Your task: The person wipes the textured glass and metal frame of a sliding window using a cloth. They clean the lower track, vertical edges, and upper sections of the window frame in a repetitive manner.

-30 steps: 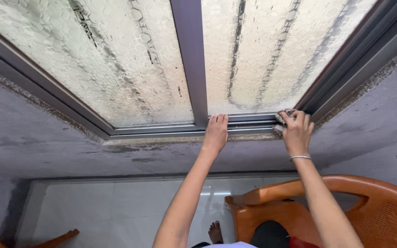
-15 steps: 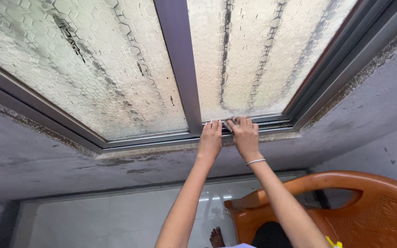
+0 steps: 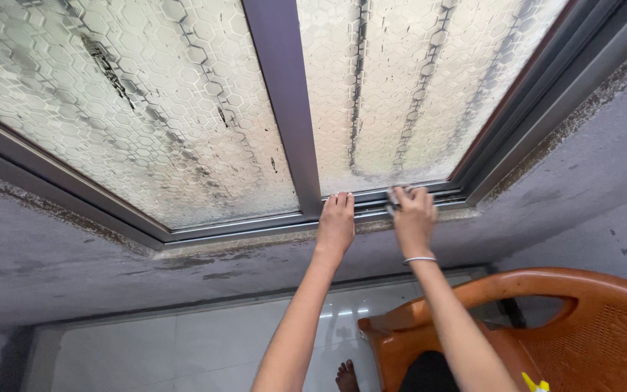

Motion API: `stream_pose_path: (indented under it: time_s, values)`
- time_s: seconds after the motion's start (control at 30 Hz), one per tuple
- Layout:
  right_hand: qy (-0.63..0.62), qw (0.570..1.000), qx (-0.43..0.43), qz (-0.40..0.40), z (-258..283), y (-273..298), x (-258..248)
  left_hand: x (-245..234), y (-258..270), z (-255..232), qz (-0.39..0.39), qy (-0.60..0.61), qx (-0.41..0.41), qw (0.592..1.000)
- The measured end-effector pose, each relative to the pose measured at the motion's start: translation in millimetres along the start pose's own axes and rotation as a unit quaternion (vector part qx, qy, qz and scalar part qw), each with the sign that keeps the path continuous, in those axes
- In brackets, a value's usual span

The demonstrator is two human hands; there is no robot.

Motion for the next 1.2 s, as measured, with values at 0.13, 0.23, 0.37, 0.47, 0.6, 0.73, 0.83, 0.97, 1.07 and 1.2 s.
stream_pose_path:
  time_s: [0.13, 0.23, 0.37, 0.47, 0.6, 0.73, 0.83, 0.97, 1.07, 1.2]
  values:
    - [-0.034, 0.997, -0.064, -0.008, 71, 13, 11, 2, 3, 0, -0.012, -0.006, 0.002, 1.0]
    - [0.003, 0.995, -0.093, 0.019, 72, 9, 4, 1, 3, 0, -0.025, 0.0, 0.003, 1.0]
    - [0.026, 0.996, -0.083, 0.018, 25, -5, -18, 3, 4, 2, -0.011, 0.004, -0.003, 1.0]
    - [0.029, 0.999, -0.024, 0.007, -19, -9, -29, 1, 5, 1, -0.023, -0.001, -0.011, 1.0]
    - [0.004, 1.0, 0.012, -0.013, -28, -8, -25, 1, 4, -3, -0.006, -0.018, -0.016, 1.0]
    - [-0.019, 1.0, -0.003, 0.0, 12, 0, -10, -2, 3, -5, -0.005, -0.032, -0.014, 0.999]
    - [-0.025, 0.999, -0.043, 0.008, 57, 5, 0, -1, 4, -4, 0.004, -0.031, -0.012, 0.999]
    - [-0.042, 0.995, -0.095, -0.004, 89, 8, -3, -3, 5, -4, -0.007, -0.03, -0.007, 0.999]
    - [0.014, 0.99, -0.138, 0.028, 77, 2, -9, 0, 6, -2, 0.0, -0.036, -0.008, 0.999]
    - [0.02, 0.995, -0.09, 0.037, 16, -9, -18, 6, 7, -2, 0.0, -0.037, -0.013, 0.999]
Point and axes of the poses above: each hand's wrist, its own y-axis away from the middle knuckle, its own x-axis out of the palm, z = x × y, the point moved 8 cm from there along -y, towards the middle knuckle, and after that the axes turned 6 degrees about z, right-handed, at the moved point
